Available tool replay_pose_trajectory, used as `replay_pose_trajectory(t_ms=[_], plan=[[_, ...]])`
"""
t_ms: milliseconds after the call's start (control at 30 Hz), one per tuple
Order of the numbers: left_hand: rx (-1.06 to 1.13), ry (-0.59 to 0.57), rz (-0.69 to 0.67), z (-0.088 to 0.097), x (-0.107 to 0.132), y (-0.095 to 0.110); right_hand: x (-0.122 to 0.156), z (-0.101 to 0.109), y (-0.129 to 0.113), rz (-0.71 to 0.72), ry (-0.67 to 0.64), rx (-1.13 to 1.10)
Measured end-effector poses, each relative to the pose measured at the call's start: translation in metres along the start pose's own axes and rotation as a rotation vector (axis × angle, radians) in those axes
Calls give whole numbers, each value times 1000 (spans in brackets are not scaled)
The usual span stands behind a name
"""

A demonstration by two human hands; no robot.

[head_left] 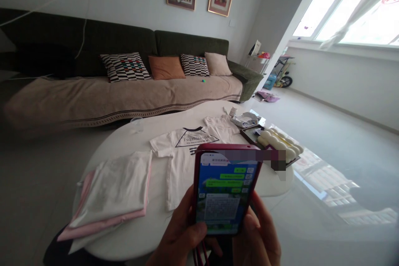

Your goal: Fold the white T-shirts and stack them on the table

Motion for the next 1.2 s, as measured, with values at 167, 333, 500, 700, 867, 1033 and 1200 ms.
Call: replay_pose_trajectory(t_ms=[167,333,500,700,867,1033,1200], plan=[[6,11,5,2,1,-1,2,-2,-1,16,-8,9],[9,10,-9,4,2,-1,1,0,1,-13,16,-15],[16,14,2,2,0,1,1,0,1,-23,19,-39],[-6,7,1,0,-1,2,3,-6,3,-68,-27,-92],[-10,-20,-29,0,1,4,3,0,7,-82,18,-107],[-5,-18,-34,2,1,3,3,1,9,-96,46,-153],[-7,-5,-29,1,1,5,3,-2,7,-87,33,-160]])
Point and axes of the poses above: each hand's wrist, its own x-axis away from the middle knuckle, its own z-axis out of the back of the hand, y = z × x, the point moved 10 cm from there along -x, towards the middle knuckle, and after that the axes turned 12 degrees about y, right-handed, at the moved point
